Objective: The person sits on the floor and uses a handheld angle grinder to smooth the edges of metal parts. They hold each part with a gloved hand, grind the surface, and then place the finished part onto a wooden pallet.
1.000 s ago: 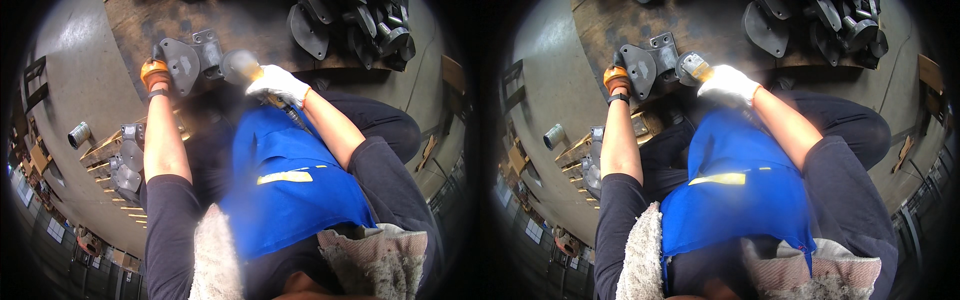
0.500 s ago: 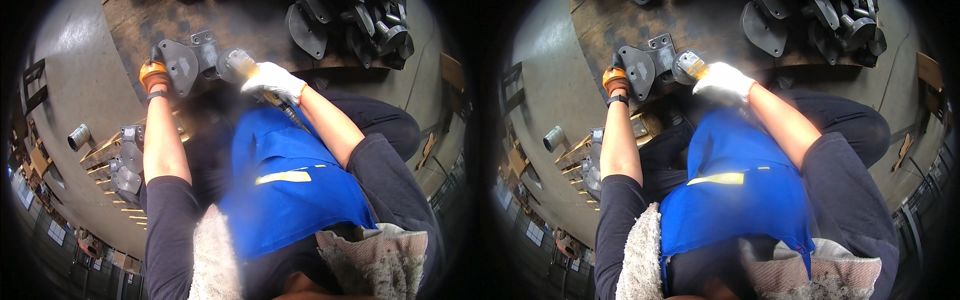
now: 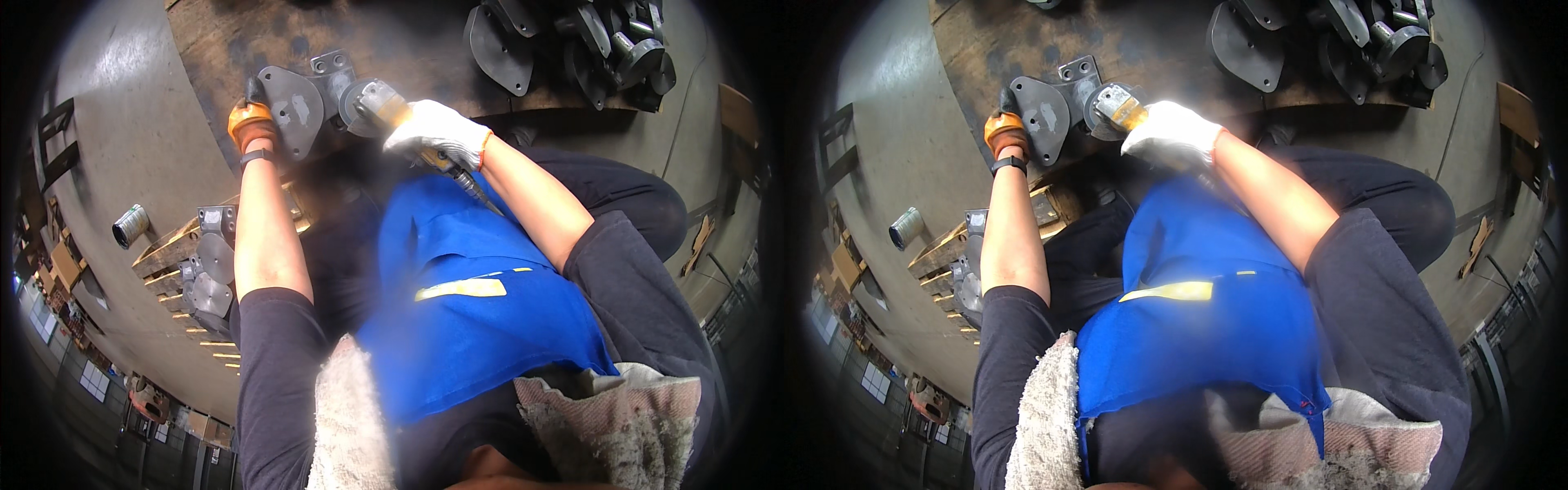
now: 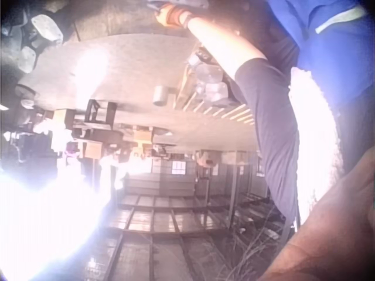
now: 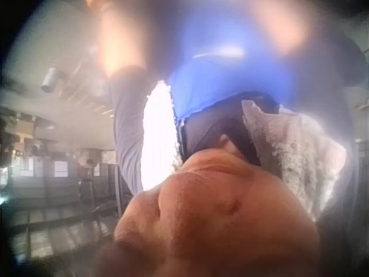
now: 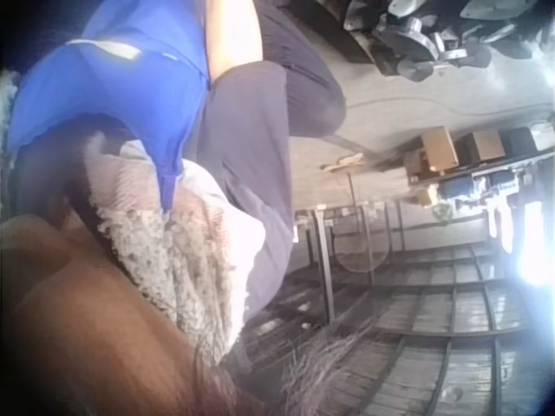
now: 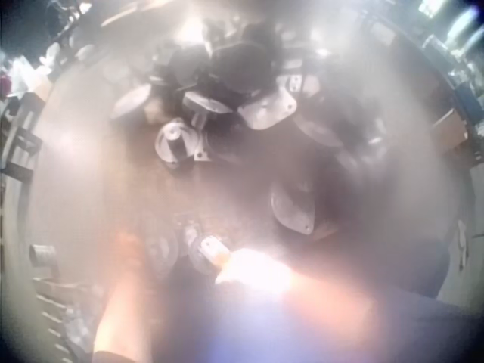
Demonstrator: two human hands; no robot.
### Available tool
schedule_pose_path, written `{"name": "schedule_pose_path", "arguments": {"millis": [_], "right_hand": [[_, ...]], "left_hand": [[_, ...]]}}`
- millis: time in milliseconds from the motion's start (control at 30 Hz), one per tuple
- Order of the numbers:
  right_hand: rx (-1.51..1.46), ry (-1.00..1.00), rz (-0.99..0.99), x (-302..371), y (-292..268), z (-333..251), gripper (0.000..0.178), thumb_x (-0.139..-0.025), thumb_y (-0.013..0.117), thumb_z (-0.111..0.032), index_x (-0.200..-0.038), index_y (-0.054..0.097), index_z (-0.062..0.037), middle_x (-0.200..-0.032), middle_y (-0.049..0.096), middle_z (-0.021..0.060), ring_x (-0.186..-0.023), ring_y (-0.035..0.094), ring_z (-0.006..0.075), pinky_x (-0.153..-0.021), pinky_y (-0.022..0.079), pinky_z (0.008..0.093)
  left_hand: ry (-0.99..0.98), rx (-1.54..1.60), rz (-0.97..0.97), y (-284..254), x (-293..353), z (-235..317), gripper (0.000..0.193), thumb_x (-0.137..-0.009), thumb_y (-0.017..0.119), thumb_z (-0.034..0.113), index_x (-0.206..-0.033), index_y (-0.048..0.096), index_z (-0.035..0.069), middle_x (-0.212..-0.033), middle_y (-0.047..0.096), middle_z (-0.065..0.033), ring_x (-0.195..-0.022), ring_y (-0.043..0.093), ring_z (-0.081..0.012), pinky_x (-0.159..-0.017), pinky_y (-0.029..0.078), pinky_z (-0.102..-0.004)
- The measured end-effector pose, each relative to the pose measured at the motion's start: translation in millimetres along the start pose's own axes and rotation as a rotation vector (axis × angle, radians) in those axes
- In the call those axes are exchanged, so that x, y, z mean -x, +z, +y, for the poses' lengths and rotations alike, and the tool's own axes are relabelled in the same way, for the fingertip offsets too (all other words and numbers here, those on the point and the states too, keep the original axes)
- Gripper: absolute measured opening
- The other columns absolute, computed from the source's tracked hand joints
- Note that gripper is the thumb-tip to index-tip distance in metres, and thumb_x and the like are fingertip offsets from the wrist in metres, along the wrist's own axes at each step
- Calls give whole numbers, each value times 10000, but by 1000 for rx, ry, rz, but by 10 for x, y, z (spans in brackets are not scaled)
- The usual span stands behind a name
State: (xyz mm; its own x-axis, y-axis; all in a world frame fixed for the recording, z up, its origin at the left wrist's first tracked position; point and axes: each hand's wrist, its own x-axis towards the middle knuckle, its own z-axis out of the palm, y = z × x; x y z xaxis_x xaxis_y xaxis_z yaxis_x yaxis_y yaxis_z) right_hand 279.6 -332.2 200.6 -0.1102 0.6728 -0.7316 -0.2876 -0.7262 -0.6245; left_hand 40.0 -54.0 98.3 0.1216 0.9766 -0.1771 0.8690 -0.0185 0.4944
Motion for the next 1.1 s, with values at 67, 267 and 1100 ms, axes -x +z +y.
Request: {"name": "schedule_pose_path", "arguments": {"millis": [67, 267, 1100], "right_hand": [[32, -23, 1, -17, -25, 6, 244, -800, 798, -246, -873, 691, -39, -711, 653, 48, -609, 607, 141, -569, 488, 304], [42, -11, 47, -61, -138, 64, 249, -810, 801, -244, -900, 695, -38, -726, 656, 49, -617, 615, 142, -568, 494, 304], [-58, 22, 14, -8, -66, -107, 199, -818, 769, -229, -803, 679, -52, -663, 625, 41, -534, 570, 128, -469, 434, 290]], "left_hand": [[-4, -54, -10, -24, 23, 41, 693, -924, 566, 704, -988, 776, 46, -936, 762, -180, -913, 702, -366, -804, 527, -451], [-60, -62, 2, -149, 169, 316, 745, -933, 521, 736, -1026, 782, 45, -984, 760, -201, -987, 709, -394, -841, 526, -453], [-106, -11, -7, -142, 174, 335, 779, -906, 539, 766, -1029, 782, 36, -991, 761, -202, -979, 715, -390, -837, 528, -462]]}}
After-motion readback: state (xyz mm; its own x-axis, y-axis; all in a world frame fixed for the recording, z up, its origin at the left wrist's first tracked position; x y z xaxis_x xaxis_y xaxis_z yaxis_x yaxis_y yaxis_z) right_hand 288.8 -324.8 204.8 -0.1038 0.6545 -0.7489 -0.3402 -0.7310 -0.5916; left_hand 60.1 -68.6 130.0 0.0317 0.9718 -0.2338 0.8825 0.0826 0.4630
